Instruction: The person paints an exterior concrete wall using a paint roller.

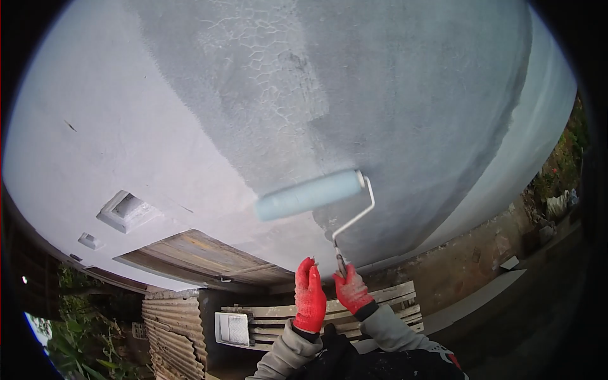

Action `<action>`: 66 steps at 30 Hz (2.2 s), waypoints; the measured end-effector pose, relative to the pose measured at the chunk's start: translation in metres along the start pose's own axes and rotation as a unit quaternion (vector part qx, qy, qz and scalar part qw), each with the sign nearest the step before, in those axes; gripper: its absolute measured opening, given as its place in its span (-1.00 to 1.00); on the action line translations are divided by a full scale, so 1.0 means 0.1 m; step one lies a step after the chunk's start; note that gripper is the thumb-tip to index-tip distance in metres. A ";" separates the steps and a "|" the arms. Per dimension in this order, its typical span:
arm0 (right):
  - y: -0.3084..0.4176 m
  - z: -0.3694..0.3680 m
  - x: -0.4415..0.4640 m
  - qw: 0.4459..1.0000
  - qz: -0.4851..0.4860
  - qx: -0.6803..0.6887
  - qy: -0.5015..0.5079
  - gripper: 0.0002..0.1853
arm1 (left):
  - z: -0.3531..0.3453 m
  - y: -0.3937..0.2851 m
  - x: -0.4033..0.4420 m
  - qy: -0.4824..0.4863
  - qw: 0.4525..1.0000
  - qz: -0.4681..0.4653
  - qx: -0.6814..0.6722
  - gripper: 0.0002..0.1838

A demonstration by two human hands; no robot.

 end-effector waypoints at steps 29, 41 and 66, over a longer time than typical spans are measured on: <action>-1.28 -1.14 -0.45 0.989 -0.092 -0.056 -0.101 -0.66 | 1.10 0.45 -0.02 0.079 0.995 0.057 0.037 -0.74; 0.42 -0.23 0.47 0.926 -0.009 0.354 -0.132 -0.73 | 1.17 0.36 -0.01 0.119 0.991 0.052 -0.010 -0.72; 1.29 0.59 0.77 0.946 0.154 0.195 -0.207 -0.83 | 1.09 0.26 0.06 0.130 0.985 -0.040 -0.110 -0.73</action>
Point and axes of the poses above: each hand's wrist, its own x-axis towards the middle knuckle, its own z-axis out of the back of the hand, y = z × x, the point moved 3 cm from there along x, towards the middle knuckle, and after that the axes turned 6 degrees about y, right-handed, at the moved point
